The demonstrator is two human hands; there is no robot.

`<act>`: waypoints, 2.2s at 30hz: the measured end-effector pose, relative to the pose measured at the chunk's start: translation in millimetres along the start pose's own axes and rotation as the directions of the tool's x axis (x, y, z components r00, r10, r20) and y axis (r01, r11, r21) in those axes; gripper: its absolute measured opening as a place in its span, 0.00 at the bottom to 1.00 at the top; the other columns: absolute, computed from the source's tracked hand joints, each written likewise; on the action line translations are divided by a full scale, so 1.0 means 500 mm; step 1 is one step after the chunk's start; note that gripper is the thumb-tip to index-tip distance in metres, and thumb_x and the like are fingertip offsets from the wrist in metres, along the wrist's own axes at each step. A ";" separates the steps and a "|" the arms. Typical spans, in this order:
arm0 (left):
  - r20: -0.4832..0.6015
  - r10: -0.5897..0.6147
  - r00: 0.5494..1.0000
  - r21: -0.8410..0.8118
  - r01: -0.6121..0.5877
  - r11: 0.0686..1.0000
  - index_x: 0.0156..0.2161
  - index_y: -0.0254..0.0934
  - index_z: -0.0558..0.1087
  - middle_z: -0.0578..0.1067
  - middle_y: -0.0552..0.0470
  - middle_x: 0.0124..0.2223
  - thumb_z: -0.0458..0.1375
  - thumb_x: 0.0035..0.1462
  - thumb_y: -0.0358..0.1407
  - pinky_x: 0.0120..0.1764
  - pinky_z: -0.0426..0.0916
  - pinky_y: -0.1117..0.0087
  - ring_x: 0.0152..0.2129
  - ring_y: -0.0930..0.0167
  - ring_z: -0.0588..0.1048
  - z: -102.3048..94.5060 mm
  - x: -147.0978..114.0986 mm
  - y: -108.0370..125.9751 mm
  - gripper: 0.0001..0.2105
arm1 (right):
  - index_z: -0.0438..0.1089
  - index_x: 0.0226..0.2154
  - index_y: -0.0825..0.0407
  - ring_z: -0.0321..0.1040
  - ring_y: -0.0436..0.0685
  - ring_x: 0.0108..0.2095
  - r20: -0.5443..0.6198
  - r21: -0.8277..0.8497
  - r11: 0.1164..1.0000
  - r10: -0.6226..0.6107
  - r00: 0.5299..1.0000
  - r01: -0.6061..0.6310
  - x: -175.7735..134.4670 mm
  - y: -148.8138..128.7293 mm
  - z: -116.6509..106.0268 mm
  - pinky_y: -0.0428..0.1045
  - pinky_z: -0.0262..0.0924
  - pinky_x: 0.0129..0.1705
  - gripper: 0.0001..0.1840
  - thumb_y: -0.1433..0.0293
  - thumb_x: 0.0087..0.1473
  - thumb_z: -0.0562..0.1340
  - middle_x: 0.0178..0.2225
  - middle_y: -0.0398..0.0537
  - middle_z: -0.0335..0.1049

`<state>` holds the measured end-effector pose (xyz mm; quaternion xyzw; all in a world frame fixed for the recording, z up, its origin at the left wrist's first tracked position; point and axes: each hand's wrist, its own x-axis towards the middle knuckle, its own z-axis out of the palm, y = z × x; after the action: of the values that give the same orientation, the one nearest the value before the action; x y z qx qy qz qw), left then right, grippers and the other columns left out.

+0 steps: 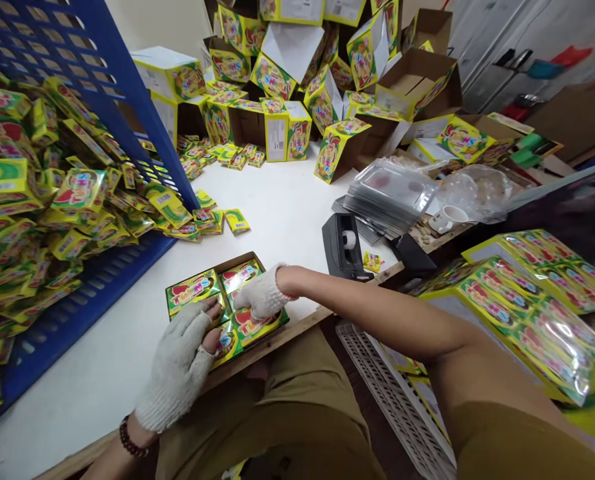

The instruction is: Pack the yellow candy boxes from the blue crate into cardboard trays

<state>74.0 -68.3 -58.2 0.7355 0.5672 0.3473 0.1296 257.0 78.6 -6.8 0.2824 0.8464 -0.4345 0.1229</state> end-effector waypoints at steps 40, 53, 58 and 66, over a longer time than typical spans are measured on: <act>0.089 -0.599 0.796 -0.770 0.436 0.465 0.45 0.31 0.74 0.78 0.46 0.36 0.63 0.48 0.56 0.29 0.71 0.69 0.29 0.68 0.75 -0.084 0.117 -0.044 0.29 | 0.62 0.42 0.52 0.62 0.50 0.26 -0.614 0.531 0.752 0.024 0.789 0.390 0.029 -0.059 -0.041 0.45 0.60 0.27 0.16 0.63 0.52 0.61 0.30 0.41 0.65; -0.088 -0.505 0.858 -0.440 0.421 0.793 0.46 0.36 0.73 0.78 0.49 0.40 0.57 0.55 0.49 0.36 0.73 0.67 0.36 0.66 0.76 -0.024 0.057 0.005 0.20 | 0.71 0.45 0.50 0.53 0.69 0.59 -0.607 -0.272 0.935 0.018 0.795 -0.228 0.005 0.018 0.106 0.68 0.48 0.58 0.13 0.65 0.58 0.58 0.51 0.53 0.68; -0.259 -0.041 0.965 -0.017 0.037 0.999 0.46 0.40 0.75 0.77 0.48 0.47 0.55 0.57 0.34 0.46 0.72 0.64 0.43 0.66 0.75 -0.029 0.056 -0.030 0.12 | 0.71 0.46 0.51 0.48 0.74 0.62 -0.510 -0.300 0.938 -0.006 0.860 -0.171 0.002 0.014 0.084 0.76 0.41 0.58 0.15 0.64 0.60 0.56 0.53 0.55 0.67; -0.359 0.228 0.905 0.135 -0.192 0.972 0.50 0.41 0.73 0.72 0.43 0.54 0.55 0.57 0.27 0.50 0.70 0.61 0.52 0.63 0.71 -0.010 0.091 -0.016 0.17 | 0.64 0.50 0.54 0.64 0.51 0.30 -0.535 0.579 0.746 0.043 0.844 0.329 0.007 -0.005 0.045 0.47 0.62 0.34 0.21 0.61 0.57 0.59 0.32 0.43 0.67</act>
<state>70.2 -24.6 -42.5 0.7184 0.5148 0.4647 -0.0541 251.5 60.4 -20.1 0.3441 0.6623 -0.6171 -0.2493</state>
